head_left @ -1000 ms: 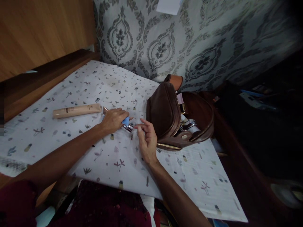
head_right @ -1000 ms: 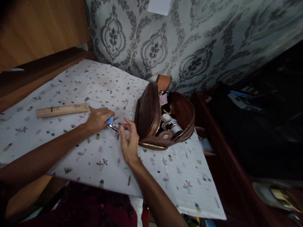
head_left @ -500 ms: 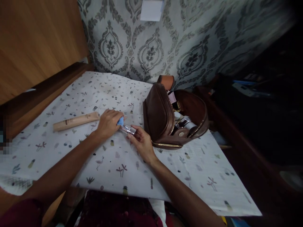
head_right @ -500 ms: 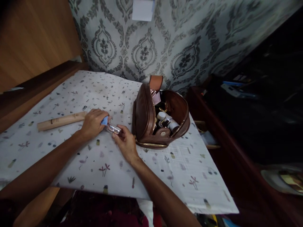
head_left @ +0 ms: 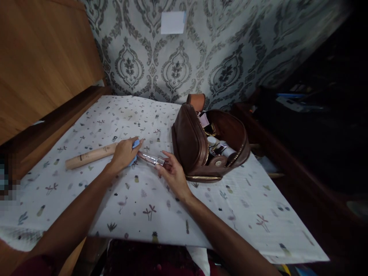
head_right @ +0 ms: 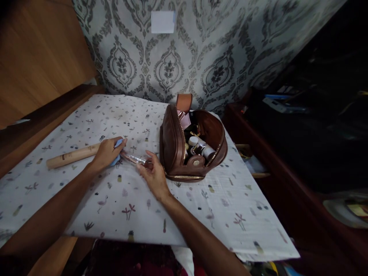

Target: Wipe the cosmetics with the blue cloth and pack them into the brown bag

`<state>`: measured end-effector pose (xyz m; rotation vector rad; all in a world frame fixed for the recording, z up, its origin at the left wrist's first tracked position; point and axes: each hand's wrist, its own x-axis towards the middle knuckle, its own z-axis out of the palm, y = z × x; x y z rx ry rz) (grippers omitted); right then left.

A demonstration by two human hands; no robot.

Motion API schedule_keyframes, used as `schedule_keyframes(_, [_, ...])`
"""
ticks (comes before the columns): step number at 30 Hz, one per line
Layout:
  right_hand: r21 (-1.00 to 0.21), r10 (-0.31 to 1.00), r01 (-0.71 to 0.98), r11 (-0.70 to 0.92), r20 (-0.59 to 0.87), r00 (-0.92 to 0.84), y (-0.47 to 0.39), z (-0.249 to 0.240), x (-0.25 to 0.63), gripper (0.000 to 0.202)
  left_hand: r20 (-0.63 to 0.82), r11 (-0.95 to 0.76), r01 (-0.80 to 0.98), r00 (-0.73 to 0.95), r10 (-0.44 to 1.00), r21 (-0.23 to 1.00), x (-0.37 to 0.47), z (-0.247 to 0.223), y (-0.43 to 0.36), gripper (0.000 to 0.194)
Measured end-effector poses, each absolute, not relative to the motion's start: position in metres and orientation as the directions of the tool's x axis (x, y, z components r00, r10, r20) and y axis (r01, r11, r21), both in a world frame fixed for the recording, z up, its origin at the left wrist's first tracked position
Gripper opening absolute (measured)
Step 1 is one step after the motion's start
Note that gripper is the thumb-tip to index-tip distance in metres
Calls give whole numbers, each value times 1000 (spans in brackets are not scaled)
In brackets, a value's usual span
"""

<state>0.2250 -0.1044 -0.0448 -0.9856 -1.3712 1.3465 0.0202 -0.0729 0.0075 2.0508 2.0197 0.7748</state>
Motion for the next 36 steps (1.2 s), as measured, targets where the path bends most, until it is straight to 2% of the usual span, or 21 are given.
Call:
schedule_keyframes(4, [-1000, 971, 23, 18, 12, -240, -103, -45, 227, 48, 276, -100, 901, -22, 961, 423, 21, 4, -73, 48])
schedule_keyframes(7, [-1000, 959, 28, 2, -6, -284, -101, -48, 228, 42, 282, -89, 920, -24, 959, 381, 22, 1, -72, 48])
schedule_keyframes(11, [-997, 962, 19, 74, 66, -263, -101, -52, 226, 35, 281, -72, 921, -41, 959, 384, 23, 1, -72, 43])
schedule_keyframes(16, [-954, 955, 160, 252, 218, -200, -106, -46, 226, 38, 269, -58, 896, -69, 961, 440, 22, 3, -72, 40])
schedule_keyframes(19, [-934, 944, 195, 298, 258, -208, -107, -43, 228, 40, 275, -62, 871, -86, 957, 488, 20, 2, -72, 41])
schedule_keyframes(24, [-947, 945, 150, 285, 251, -209, -106, -46, 228, 47, 292, -75, 840, -102, 951, 537, 18, 1, -71, 42])
schedule_keyframes(28, [-958, 951, 113, 265, 240, -195, -106, -49, 227, 43, 285, -77, 826, -103, 953, 558, 17, 0, -70, 43])
schedule_keyframes(36, [-993, 974, -80, 89, 103, -202, -103, -51, 224, 48, 301, -71, 821, -125, 945, 566, 14, -3, -68, 45])
